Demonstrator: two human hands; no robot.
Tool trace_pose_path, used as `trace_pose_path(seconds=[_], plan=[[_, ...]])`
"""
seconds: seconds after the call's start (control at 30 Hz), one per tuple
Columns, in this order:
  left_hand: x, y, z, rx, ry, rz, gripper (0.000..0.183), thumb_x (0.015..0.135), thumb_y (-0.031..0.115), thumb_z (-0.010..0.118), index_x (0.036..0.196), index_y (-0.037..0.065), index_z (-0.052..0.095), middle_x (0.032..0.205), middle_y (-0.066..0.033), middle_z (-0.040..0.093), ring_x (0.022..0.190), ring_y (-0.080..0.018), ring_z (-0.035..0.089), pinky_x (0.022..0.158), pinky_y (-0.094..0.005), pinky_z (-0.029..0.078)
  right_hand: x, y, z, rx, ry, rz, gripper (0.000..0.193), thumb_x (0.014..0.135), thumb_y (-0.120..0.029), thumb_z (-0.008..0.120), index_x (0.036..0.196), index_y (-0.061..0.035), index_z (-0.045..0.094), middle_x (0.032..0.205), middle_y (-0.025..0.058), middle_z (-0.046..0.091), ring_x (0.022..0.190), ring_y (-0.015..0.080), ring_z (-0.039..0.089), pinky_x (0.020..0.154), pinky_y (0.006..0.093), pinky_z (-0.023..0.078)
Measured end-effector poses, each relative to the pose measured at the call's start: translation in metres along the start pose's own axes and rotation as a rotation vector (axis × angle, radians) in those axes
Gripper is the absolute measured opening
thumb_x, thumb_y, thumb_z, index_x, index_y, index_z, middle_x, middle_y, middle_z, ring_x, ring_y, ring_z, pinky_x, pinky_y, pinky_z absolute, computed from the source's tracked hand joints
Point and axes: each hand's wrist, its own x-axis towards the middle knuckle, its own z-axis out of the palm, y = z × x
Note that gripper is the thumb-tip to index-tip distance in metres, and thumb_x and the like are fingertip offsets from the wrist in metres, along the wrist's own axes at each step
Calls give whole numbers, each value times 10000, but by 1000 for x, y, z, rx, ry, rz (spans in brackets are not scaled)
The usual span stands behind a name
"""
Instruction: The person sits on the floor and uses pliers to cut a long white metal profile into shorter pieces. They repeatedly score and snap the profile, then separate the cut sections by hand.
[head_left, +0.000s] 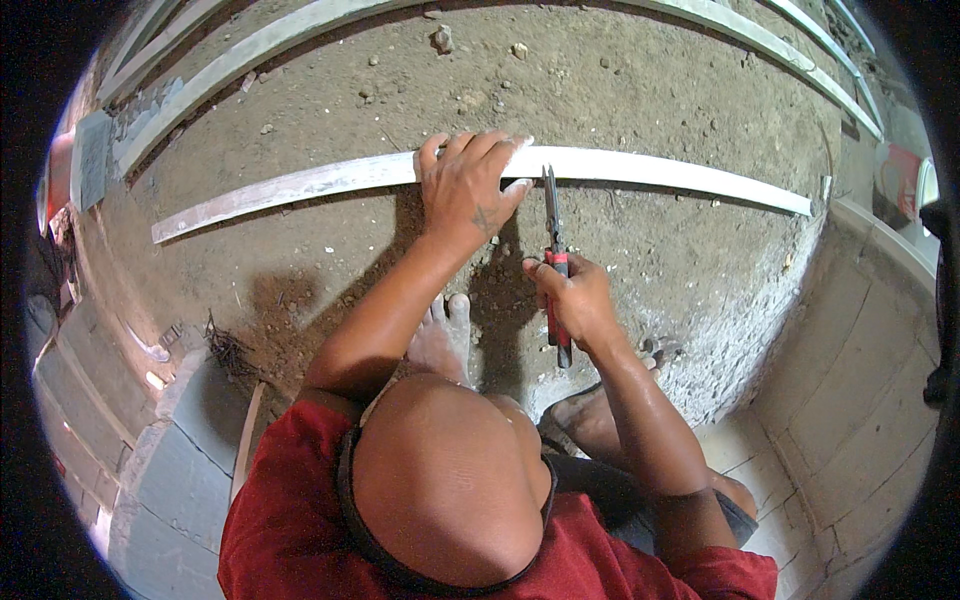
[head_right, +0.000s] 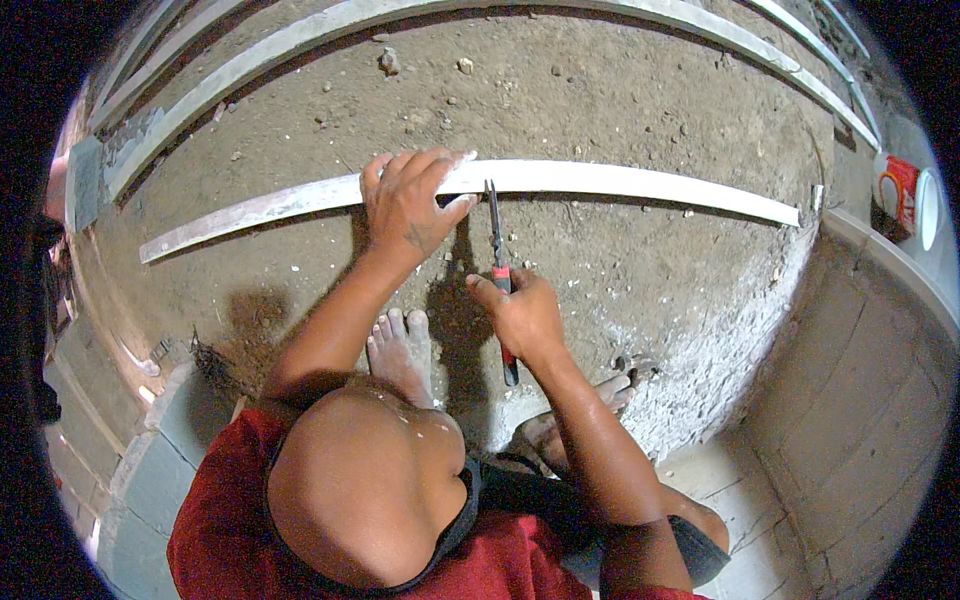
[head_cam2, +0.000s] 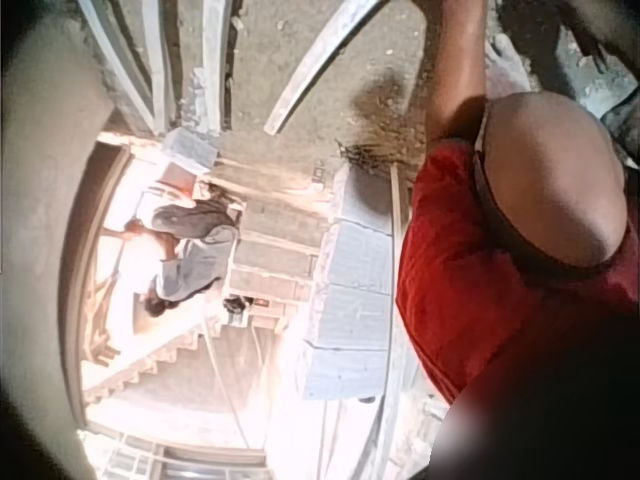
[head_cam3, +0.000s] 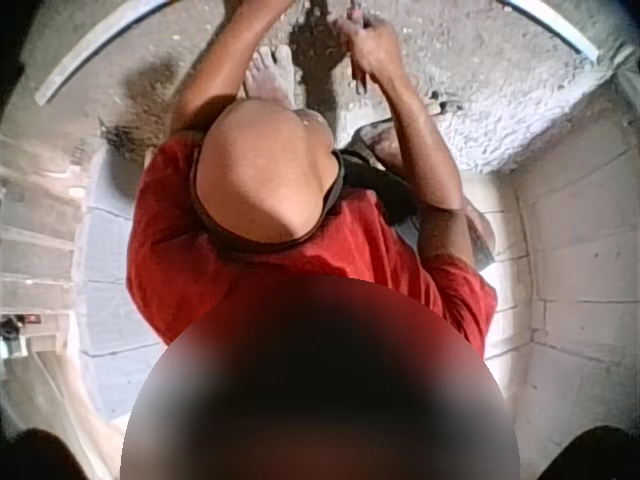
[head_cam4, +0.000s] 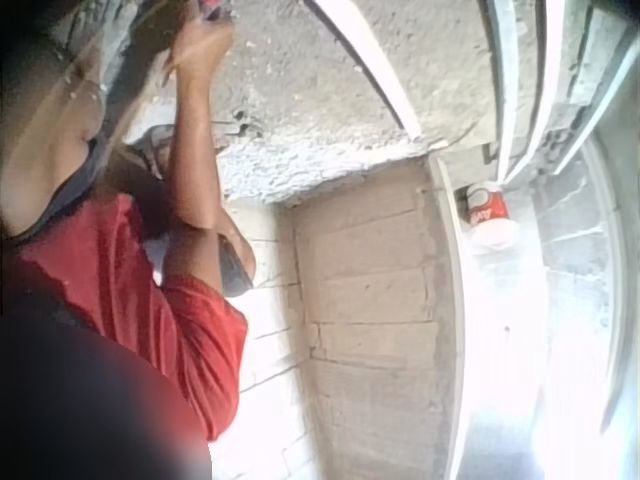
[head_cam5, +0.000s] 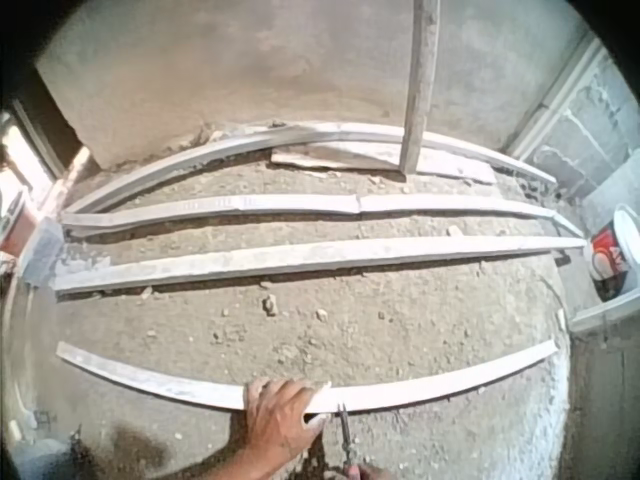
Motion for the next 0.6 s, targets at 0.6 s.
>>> trace_pose_path(seconds=[0.6], plan=[[-109,45,23,-1285,-1056,-607,526,661,194,838,1100,-22,645,1028,-93,673,961,-185,614,874,-315,476,8,7,19,37,140,-86,338,820,-322,710,743,-9,607,665,101,594,614,208,530,593,367,429]])
